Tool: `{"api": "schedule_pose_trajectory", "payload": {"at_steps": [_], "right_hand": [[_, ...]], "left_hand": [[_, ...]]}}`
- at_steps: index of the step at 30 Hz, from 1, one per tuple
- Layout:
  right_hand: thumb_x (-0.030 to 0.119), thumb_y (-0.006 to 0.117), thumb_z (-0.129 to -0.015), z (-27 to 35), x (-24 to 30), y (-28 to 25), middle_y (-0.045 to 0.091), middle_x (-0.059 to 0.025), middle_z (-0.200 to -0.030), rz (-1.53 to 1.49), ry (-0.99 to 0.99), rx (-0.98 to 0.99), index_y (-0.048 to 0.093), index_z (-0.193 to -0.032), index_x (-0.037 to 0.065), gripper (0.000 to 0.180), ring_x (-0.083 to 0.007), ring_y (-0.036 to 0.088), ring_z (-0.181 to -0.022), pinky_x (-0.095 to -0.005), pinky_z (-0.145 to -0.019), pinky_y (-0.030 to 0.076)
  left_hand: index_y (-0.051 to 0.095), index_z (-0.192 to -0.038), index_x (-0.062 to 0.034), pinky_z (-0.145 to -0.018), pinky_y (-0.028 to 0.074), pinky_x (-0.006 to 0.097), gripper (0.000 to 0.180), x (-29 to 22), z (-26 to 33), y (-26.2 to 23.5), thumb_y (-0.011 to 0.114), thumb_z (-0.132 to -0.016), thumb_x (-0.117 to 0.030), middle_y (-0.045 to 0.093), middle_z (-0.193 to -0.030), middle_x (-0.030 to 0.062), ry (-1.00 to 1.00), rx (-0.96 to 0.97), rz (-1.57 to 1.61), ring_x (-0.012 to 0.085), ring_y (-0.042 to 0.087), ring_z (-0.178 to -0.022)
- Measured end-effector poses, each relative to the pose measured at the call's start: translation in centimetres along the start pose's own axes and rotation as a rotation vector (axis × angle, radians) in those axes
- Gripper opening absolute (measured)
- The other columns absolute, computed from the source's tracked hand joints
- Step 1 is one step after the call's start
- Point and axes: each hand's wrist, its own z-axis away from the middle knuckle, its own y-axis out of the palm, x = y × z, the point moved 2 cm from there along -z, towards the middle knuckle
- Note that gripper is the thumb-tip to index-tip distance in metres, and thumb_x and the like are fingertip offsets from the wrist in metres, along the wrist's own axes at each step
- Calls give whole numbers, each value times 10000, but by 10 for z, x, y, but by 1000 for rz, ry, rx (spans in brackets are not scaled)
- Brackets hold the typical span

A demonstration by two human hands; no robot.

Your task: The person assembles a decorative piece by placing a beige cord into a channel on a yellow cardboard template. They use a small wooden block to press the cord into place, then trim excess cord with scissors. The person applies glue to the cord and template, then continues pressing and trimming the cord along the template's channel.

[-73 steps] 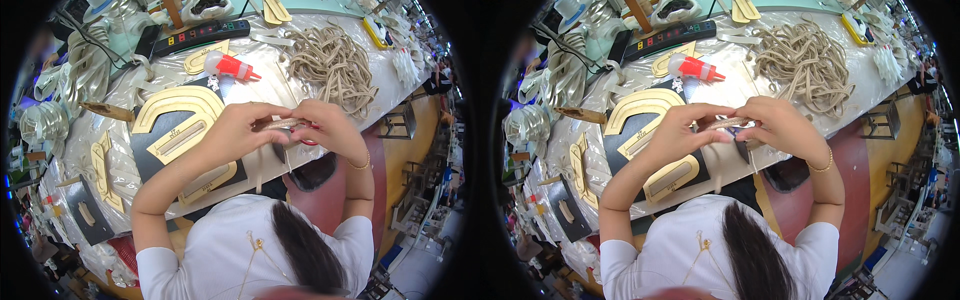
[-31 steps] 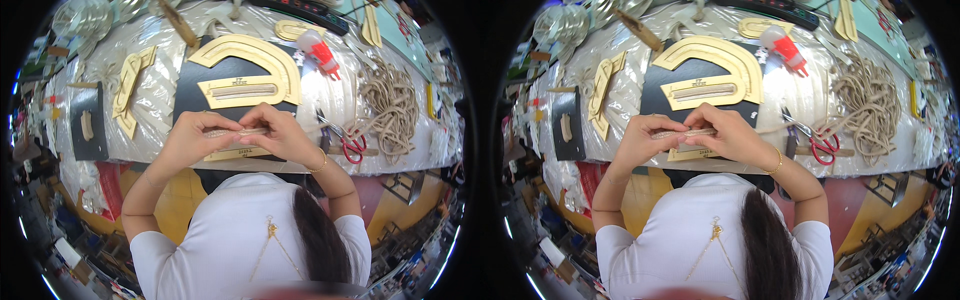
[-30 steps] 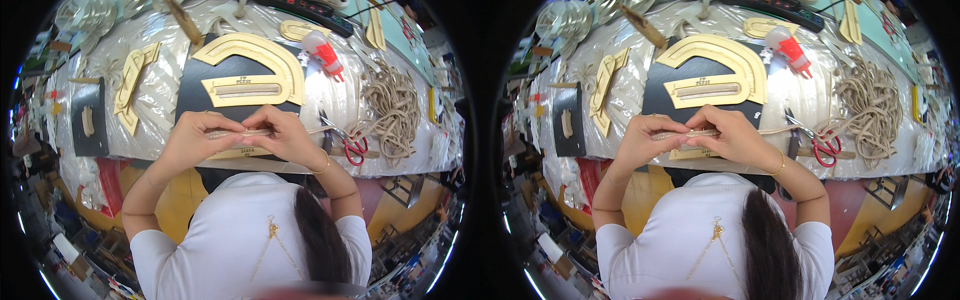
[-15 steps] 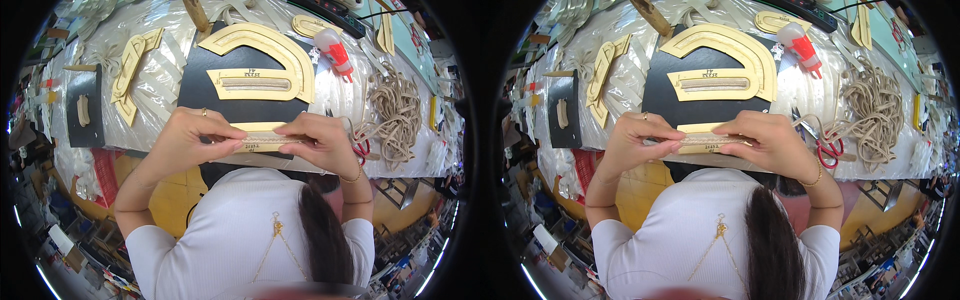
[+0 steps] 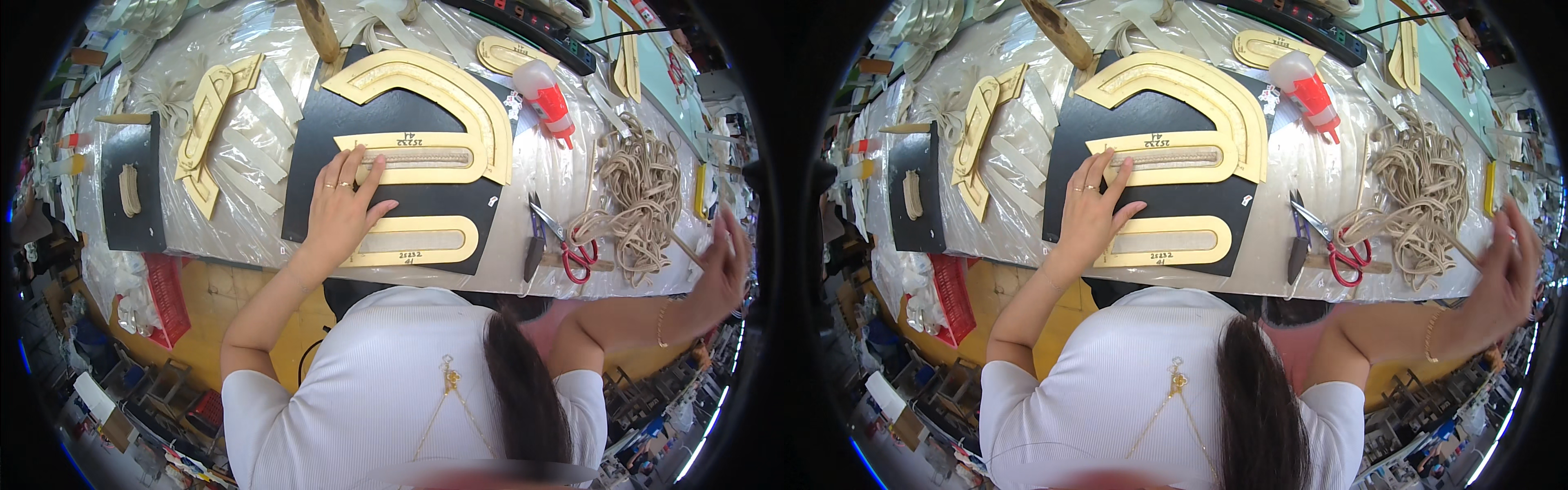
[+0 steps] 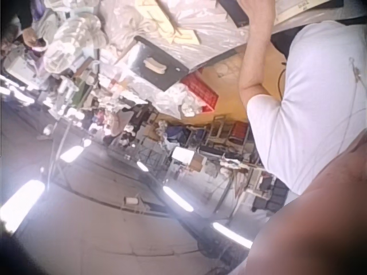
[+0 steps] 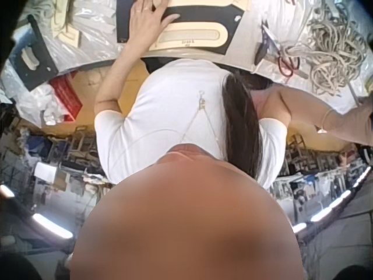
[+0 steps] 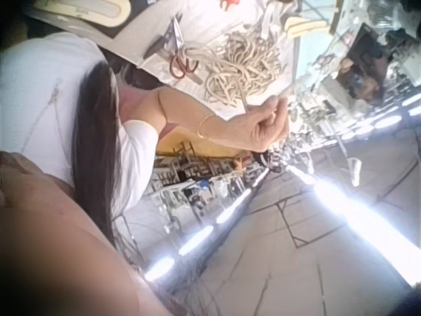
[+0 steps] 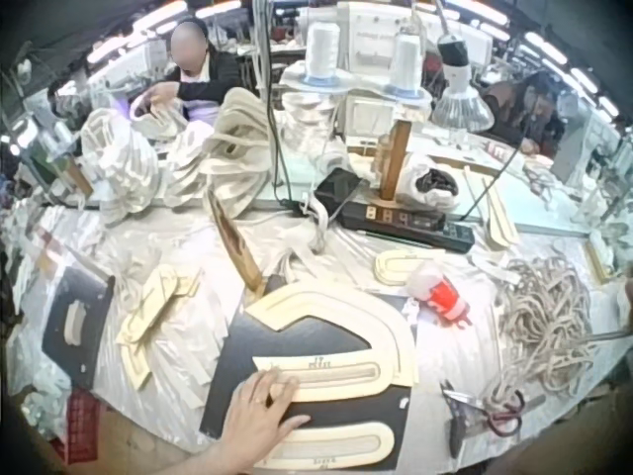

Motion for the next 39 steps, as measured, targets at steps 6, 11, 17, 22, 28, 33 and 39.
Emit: {"api": "schedule_pose_trajectory", "payload": {"at_steps": [6,11,17,22,28,33,39], "right_hand": [[44,769,-832,37,78,121,639,-78,-935,-328,-94,744,774,-1045,61,215,-174,622,-844,-272,-672,507],[132,788,-837,128,141,241,622,-49,-888,-712,-127,935,773,-996,72,171,-184,653,-708,-297,-648,526],[134,780,-845,145,153,260,609,-60,-875,-690,-224,940,770,-980,55,157,-197,645,-699,-308,-645,521],[134,783,-837,151,151,266,615,-59,-875,-663,-235,946,769,-973,57,156,-212,652,-692,-317,-645,525],[134,782,-834,150,153,264,619,-60,-871,-647,-261,934,770,-963,64,147,-220,660,-704,-324,-649,531],[131,778,-835,150,154,265,617,-55,-872,-628,-264,936,772,-963,69,142,-218,665,-714,-326,-652,537],[167,761,-840,153,153,267,604,-17,-860,-622,-302,896,773,-944,100,124,-197,654,-700,-325,-618,533]], "left_hand": [[549,-1418,-120,-1072,408,487,684,2,20,-4,792,-822,-350,470,-1362,202,-45,-11,105,400,453,-1299],[578,-1373,-89,-1077,419,500,636,11,30,-12,775,-836,-367,498,-1307,214,-71,-22,107,407,476,-1288],[579,-1366,-61,-1090,414,498,623,17,37,-12,762,-850,-357,532,-1280,205,-53,-51,106,384,495,-1290],[576,-1365,-54,-1082,417,499,619,19,38,-10,756,-856,-358,535,-1281,201,-38,-60,108,381,495,-1290],[593,-1354,-65,-1056,423,489,598,22,38,-8,774,-841,-314,495,-1384,173,-9,-90,100,355,484,-1311],[618,-1313,-60,-1029,420,468,542,25,35,-10,752,-849,-305,461,-1511,115,52,-41,-13,310,488,-1317],[645,-1269,-47,-1034,420,469,468,23,32,-17,718,-875,-289,542,-1465,89,66,-5,-102,286,514,-1294]]}}
